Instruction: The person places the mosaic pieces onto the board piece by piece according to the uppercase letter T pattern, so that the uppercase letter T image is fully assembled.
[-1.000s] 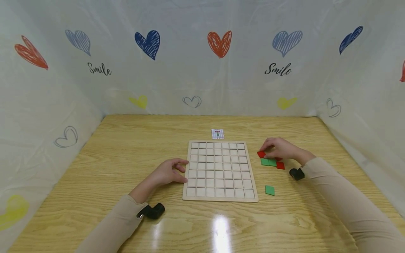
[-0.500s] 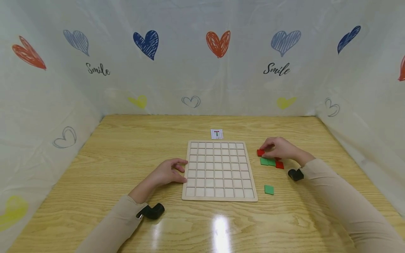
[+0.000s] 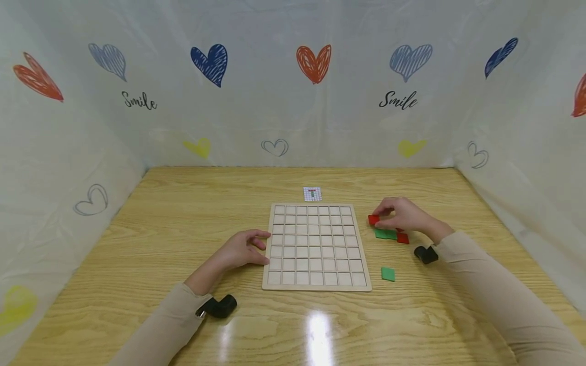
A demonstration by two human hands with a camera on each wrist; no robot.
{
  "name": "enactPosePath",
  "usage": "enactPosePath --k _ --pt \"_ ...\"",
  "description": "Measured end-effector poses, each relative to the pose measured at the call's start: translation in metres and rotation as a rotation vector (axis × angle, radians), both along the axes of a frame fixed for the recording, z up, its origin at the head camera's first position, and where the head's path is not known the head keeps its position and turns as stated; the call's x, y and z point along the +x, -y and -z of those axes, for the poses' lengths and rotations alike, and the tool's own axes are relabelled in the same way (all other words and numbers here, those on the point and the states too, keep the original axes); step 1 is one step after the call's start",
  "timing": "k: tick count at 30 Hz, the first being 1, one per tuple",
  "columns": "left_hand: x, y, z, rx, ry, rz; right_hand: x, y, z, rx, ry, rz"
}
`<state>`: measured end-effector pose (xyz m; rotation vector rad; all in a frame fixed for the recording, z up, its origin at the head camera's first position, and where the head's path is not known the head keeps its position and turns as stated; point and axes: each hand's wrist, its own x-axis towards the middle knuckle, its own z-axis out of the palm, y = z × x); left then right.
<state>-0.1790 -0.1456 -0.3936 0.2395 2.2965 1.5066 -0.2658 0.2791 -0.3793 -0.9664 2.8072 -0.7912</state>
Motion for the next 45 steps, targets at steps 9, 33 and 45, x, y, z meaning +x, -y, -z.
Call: enactPosePath --k 9,33,45 --pt "0.0 0.0 0.0 0.006 0.006 0.001 0.003 0.011 -0.002 -0.023 0.007 -0.009" --pt "-0.002 0.001 0.002 -0.001 -0.006 -0.003 0.003 0.05 -0.011 -0.067 0.029 -0.024" --pt "-0.002 0.002 0.003 0.001 -0.004 -0.005 0.002 0.065 -0.014 -0.097 0.065 -0.044"
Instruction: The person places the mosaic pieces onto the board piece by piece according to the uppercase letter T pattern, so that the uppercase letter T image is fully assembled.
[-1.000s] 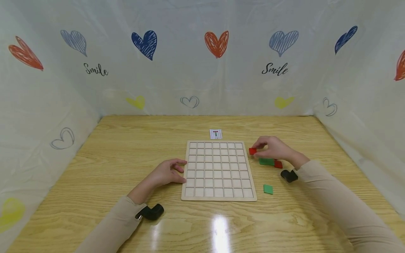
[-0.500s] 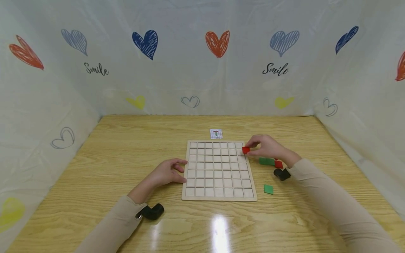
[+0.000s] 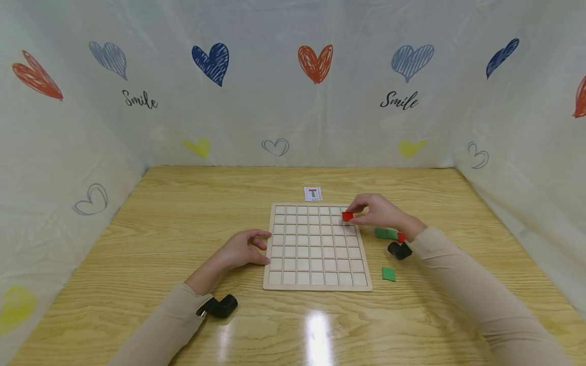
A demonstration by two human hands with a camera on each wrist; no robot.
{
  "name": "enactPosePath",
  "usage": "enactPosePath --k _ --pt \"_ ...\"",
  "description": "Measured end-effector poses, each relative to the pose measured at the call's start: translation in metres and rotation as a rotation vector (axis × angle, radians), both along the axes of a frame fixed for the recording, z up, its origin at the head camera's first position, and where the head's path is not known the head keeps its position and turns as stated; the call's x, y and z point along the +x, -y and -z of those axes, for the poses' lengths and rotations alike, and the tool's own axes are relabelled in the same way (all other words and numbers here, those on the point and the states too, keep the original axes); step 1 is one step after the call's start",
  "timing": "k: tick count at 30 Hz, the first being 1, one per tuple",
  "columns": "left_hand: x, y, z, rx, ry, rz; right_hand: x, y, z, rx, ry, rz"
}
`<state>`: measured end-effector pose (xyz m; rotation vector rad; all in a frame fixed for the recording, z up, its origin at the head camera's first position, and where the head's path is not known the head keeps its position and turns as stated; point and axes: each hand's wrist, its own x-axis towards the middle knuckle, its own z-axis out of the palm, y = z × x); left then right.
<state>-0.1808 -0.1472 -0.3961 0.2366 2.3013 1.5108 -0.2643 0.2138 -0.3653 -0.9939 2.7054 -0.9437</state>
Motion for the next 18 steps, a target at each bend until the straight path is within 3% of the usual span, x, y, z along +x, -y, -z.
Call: enactPosePath --k 12,18 --pt "-0.001 -0.002 -0.001 -0.004 0.002 0.013 -0.004 0.01 -0.003 -0.019 -0.02 -0.024" --pt "-0.002 0.0 0.002 -0.016 0.011 -0.013 -0.007 0.02 -0.006 -0.012 -0.047 -0.049"
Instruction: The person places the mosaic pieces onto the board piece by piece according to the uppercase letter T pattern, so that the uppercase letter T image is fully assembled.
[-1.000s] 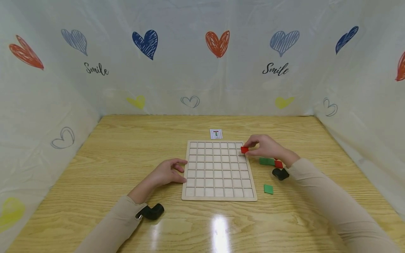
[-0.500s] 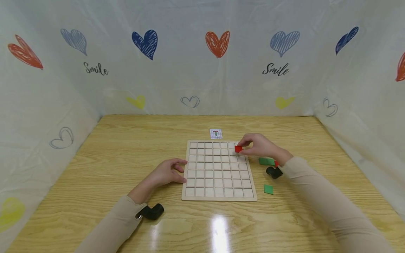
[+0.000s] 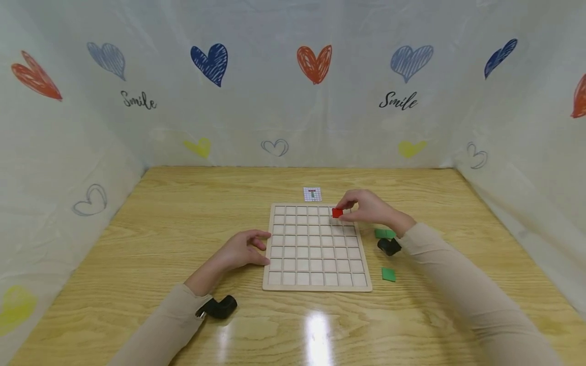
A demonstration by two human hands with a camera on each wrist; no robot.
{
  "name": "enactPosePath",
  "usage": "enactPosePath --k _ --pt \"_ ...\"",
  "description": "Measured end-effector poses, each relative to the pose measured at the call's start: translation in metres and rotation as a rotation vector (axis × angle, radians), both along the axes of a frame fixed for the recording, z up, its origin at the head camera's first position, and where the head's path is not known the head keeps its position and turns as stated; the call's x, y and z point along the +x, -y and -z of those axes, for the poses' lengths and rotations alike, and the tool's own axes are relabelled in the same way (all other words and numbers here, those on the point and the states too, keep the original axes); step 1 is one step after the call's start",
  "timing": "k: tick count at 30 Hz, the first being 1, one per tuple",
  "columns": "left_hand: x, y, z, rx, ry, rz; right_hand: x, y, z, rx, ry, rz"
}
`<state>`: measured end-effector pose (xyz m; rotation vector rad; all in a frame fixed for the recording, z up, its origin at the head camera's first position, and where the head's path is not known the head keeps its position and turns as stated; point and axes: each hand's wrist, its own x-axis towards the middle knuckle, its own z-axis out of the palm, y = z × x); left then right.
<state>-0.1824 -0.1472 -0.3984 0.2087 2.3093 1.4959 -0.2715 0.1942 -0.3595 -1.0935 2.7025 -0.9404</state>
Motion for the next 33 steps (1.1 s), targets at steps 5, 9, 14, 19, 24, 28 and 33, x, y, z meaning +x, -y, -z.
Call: enactPosePath --k 5,9,14,19,24,28,33 --pt "-0.001 0.0 0.001 -0.009 0.004 -0.005 -0.001 0.009 -0.004 0.003 -0.01 -0.007" --pt "0.0 0.0 0.0 -0.013 0.001 -0.001 -0.002 0.016 -0.005 0.0 -0.001 -0.016" --pt "0.0 -0.001 -0.001 -0.017 0.0 -0.006 -0.003 0.023 -0.005 -0.005 -0.002 -0.033" --pt "0.0 0.0 0.0 -0.018 0.0 -0.01 -0.004 0.03 -0.004 -0.008 -0.007 -0.039" --pt "0.0 0.0 0.002 -0.015 -0.002 -0.002 -0.005 0.037 -0.003 -0.004 0.021 -0.032" --pt "0.0 0.0 0.002 -0.009 -0.001 -0.002 -0.007 0.042 -0.002 -0.009 0.024 -0.039" --pt "0.0 0.0 0.001 -0.009 0.0 -0.005 -0.008 0.049 0.001 -0.021 0.025 -0.063"
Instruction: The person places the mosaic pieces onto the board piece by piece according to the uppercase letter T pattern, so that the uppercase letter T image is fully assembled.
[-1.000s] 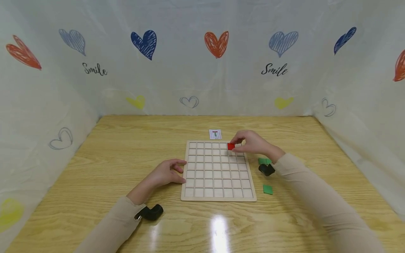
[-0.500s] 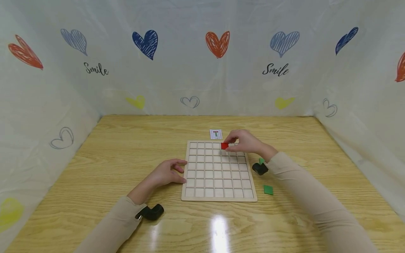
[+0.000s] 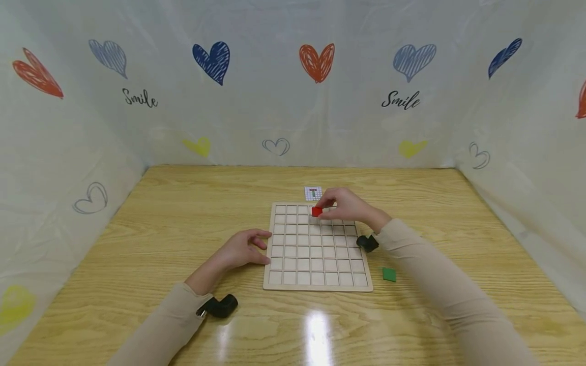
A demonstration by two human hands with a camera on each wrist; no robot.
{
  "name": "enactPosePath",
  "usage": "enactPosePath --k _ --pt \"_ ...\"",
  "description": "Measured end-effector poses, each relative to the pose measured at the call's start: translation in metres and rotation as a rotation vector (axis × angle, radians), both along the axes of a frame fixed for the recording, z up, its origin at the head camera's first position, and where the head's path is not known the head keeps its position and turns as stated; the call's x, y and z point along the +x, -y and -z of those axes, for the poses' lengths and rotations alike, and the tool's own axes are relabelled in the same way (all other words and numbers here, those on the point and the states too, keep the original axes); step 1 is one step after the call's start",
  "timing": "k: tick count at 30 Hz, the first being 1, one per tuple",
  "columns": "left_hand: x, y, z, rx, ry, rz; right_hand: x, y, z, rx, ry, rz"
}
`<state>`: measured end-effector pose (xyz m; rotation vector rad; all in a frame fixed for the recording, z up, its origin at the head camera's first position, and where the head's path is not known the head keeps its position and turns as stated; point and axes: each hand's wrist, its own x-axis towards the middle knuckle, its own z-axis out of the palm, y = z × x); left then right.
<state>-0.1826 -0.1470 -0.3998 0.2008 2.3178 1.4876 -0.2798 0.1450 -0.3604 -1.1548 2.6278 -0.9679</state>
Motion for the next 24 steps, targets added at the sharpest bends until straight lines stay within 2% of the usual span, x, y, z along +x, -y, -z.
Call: enactPosePath --k 15,24 --pt "-0.001 0.0 -0.001 0.01 -0.002 0.008 -0.004 0.019 0.006 0.024 0.045 -0.005" --pt "-0.002 0.0 0.001 -0.003 0.007 -0.002 -0.009 0.03 0.012 0.056 0.08 0.021"
